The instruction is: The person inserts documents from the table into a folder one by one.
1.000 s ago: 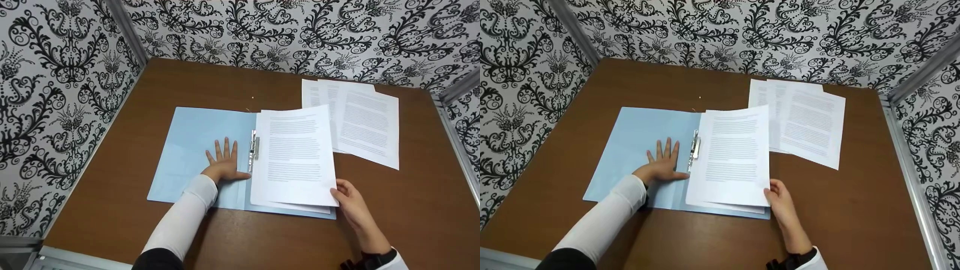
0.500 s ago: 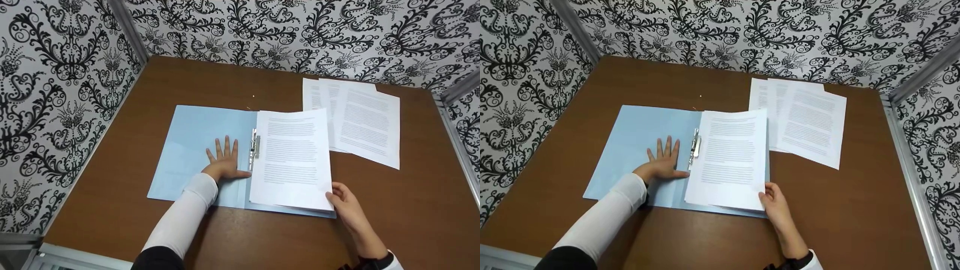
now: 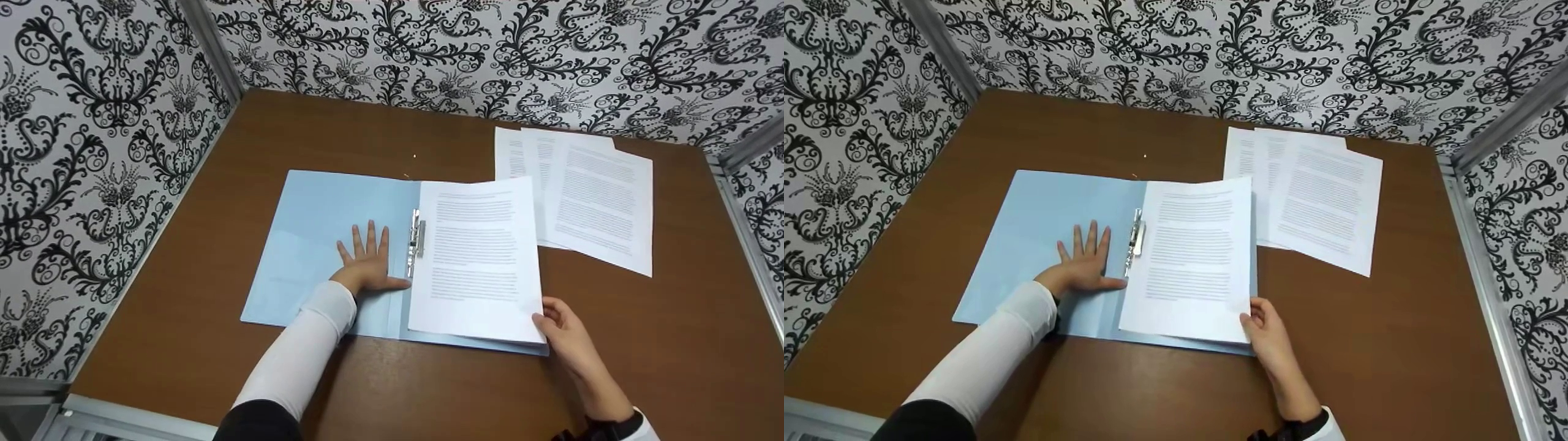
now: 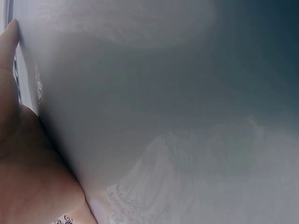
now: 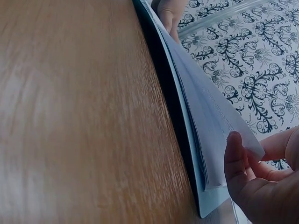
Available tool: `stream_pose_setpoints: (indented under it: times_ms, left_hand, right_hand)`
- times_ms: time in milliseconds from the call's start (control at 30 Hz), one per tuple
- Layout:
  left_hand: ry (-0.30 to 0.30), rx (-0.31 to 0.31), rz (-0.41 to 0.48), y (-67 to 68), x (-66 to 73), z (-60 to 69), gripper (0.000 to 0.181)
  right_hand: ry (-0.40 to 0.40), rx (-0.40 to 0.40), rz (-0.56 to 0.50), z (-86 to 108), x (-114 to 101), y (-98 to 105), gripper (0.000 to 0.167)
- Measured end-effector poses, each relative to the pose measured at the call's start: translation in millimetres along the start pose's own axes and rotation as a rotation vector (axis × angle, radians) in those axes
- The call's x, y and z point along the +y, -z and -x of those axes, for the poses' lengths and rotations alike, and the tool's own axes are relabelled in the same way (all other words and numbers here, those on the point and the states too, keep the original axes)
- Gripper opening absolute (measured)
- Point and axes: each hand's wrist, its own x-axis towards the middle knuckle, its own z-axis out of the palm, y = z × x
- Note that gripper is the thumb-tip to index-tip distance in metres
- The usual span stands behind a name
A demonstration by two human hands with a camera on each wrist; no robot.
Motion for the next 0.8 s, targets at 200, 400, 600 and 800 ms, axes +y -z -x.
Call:
stream_pose_setpoints:
  times_ms: [200,400,600,800]
  left_hand:
    - [0.005,-0.01,0.005,-1.4,-0.7,-2.5,0.121]
    - [0.001,-0.011,0.016,-1.0,-0.7,-1.8,0.122]
    - [-0.003,-0.004,0.003,-1.1,-0.8,-2.2,0.123]
    - [0.003,-0.012,0.009,-0.8,-1.0,-2.3,0.122]
  right_hand:
    - [-0.009,-0.003,0.09,1.1,0.1,1.2,0.042]
    - [-0.012,0.002,0.118,0.9,0.4,1.5,0.042]
    - [-0.006,0.018,0.162,0.4,-1.1,2.0,0.044]
    - [-0.002,0.011,0.185,-0.1,-1.3,2.9,0.049]
